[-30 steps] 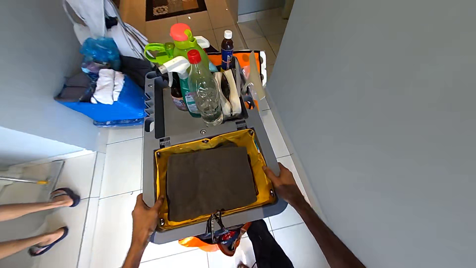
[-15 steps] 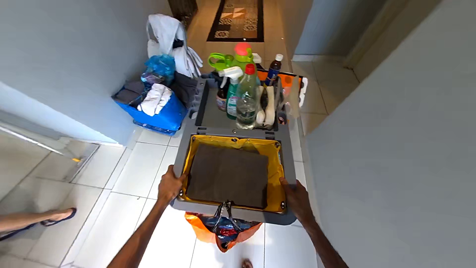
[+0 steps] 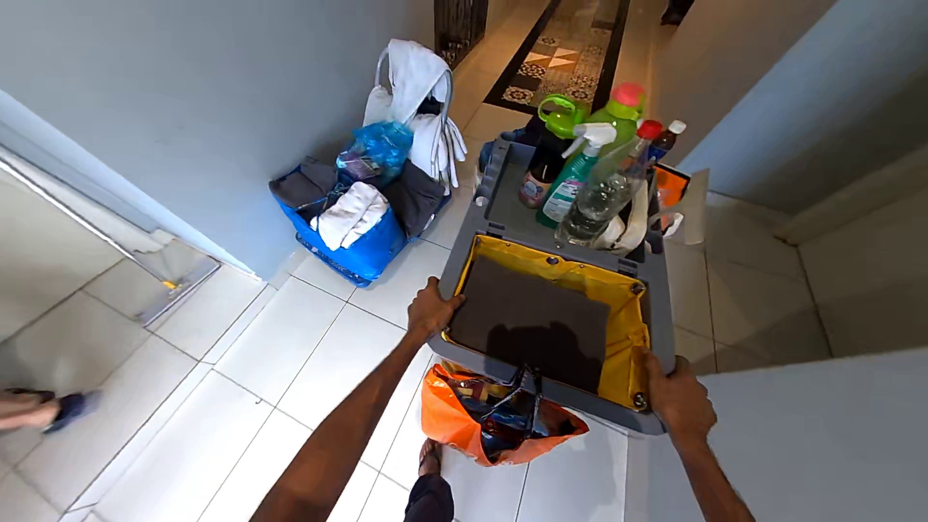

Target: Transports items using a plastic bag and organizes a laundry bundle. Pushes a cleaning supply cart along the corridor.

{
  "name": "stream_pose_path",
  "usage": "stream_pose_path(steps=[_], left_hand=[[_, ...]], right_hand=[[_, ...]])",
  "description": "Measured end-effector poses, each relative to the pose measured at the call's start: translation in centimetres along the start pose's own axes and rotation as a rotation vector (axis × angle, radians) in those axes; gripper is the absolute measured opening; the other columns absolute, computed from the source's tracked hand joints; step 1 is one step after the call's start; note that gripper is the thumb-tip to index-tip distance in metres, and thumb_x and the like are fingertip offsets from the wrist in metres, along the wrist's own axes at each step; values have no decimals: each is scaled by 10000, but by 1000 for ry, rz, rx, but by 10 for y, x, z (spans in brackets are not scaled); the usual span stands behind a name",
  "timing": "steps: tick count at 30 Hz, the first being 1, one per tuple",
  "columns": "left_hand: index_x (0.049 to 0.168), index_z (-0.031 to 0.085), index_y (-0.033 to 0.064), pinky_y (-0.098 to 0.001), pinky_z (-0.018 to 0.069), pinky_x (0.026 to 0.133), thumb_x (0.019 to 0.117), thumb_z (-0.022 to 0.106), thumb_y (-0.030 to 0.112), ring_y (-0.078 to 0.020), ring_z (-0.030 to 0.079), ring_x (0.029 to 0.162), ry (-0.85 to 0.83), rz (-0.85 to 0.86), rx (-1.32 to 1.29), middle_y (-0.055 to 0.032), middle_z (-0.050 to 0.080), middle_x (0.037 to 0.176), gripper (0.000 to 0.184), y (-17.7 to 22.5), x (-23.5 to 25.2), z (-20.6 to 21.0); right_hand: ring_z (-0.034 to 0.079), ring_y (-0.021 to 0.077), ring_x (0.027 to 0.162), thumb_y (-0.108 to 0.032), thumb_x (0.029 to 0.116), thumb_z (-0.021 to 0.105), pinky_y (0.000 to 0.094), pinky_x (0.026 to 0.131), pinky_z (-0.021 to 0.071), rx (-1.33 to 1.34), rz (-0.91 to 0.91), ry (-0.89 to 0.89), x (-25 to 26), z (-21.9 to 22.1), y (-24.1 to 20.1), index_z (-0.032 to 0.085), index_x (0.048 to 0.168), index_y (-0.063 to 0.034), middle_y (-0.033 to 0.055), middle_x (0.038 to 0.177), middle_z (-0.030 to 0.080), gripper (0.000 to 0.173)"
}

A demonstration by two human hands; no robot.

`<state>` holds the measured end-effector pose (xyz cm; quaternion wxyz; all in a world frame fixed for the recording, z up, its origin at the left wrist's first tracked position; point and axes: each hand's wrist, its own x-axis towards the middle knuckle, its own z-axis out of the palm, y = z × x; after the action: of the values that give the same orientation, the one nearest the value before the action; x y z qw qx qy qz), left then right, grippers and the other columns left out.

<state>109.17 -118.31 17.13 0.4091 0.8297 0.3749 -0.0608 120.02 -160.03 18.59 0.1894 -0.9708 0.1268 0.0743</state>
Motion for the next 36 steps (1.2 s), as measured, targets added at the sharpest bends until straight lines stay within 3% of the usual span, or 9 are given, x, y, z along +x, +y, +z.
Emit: stream_pose_path(steps=[3, 15, 18, 21, 24, 26, 30, 34, 36], left_hand=[[1428, 506, 141, -599, 532, 914, 909, 650, 612, -356, 683, 1102, -18, -19, 72, -160, 704, 1172, 715, 48, 57, -4], [1405, 497, 122, -580, 552, 879, 885, 710, 559, -328, 694, 1051, -41, -9, -93, -149, 707, 1114, 711, 210, 301, 12], [1419, 479, 121, -572, 553, 881, 888, 714, 551, -324, 691, 1055, -50, -11, -115, -150, 704, 1118, 723, 248, 364, 12], [1419, 483, 116, -566, 553, 884, 905, 688, 557, -321, 696, 1046, -41, -23, -75, -145, 710, 1106, 708, 294, 432, 5], [1405, 484, 112, -590, 541, 886, 924, 665, 559, -349, 695, 1039, -46, -45, -14, -158, 714, 1077, 682, 336, 495, -2], [1388, 497, 110, -602, 543, 871, 926, 660, 558, -363, 698, 1029, -27, -49, 2, -166, 716, 1065, 664, 364, 537, -4], [1395, 491, 110, -617, 540, 850, 927, 676, 539, -382, 695, 1005, 0, -57, -13, -188, 711, 1053, 661, 415, 620, -6], [1397, 464, 95, -615, 552, 798, 903, 697, 587, -390, 693, 961, -25, -26, -178, -202, 698, 1034, 735, 460, 707, -17], [1464, 408, 96, -619, 562, 803, 909, 690, 607, -414, 684, 981, -113, 17, -401, -237, 681, 1101, 805, 476, 740, -28]], right_hand=[[632, 508, 1166, -661, 997, 475, 747, 882, 472, 21, 45, 99, 45, 12, -43, 451, 1513, -101, 289, 1309, 635, 762], [606, 557, 1177, -578, 1017, 519, 782, 888, 446, 13, -82, 107, 330, 15, -180, 416, 1495, -29, 343, 1304, 610, 735], [570, 530, 1252, -559, 1014, 541, 752, 942, 449, 26, -112, 129, 397, 15, -223, 442, 1467, 10, 334, 1385, 556, 734], [487, 526, 1328, -504, 1009, 546, 685, 1045, 423, 66, -257, 304, 463, 15, -267, 514, 1417, 20, 341, 1444, 477, 665], [541, 518, 1259, -452, 995, 552, 656, 1046, 416, 116, -575, 482, 487, 23, -329, 609, 1299, 33, 339, 1330, 571, 575], [563, 478, 1259, -463, 983, 553, 615, 1098, 422, 204, -835, 311, 489, 40, -386, 646, 1272, 43, 309, 1302, 614, 590], [604, 376, 1250, -808, 886, 467, 616, 1048, 450, -149, -1126, -117, 523, 82, -494, 643, 1365, -112, 155, 1339, 654, 863], [699, 381, 1038, -871, 848, 446, 600, 881, 544, -467, -1062, -79, 606, 101, -571, 718, 1115, -50, 172, 1096, 726, 905], [695, 415, 1038, -886, 820, 482, 633, 837, 540, -509, -971, -144, 646, 101, -603, 706, 1126, -32, 205, 1100, 721, 934]])
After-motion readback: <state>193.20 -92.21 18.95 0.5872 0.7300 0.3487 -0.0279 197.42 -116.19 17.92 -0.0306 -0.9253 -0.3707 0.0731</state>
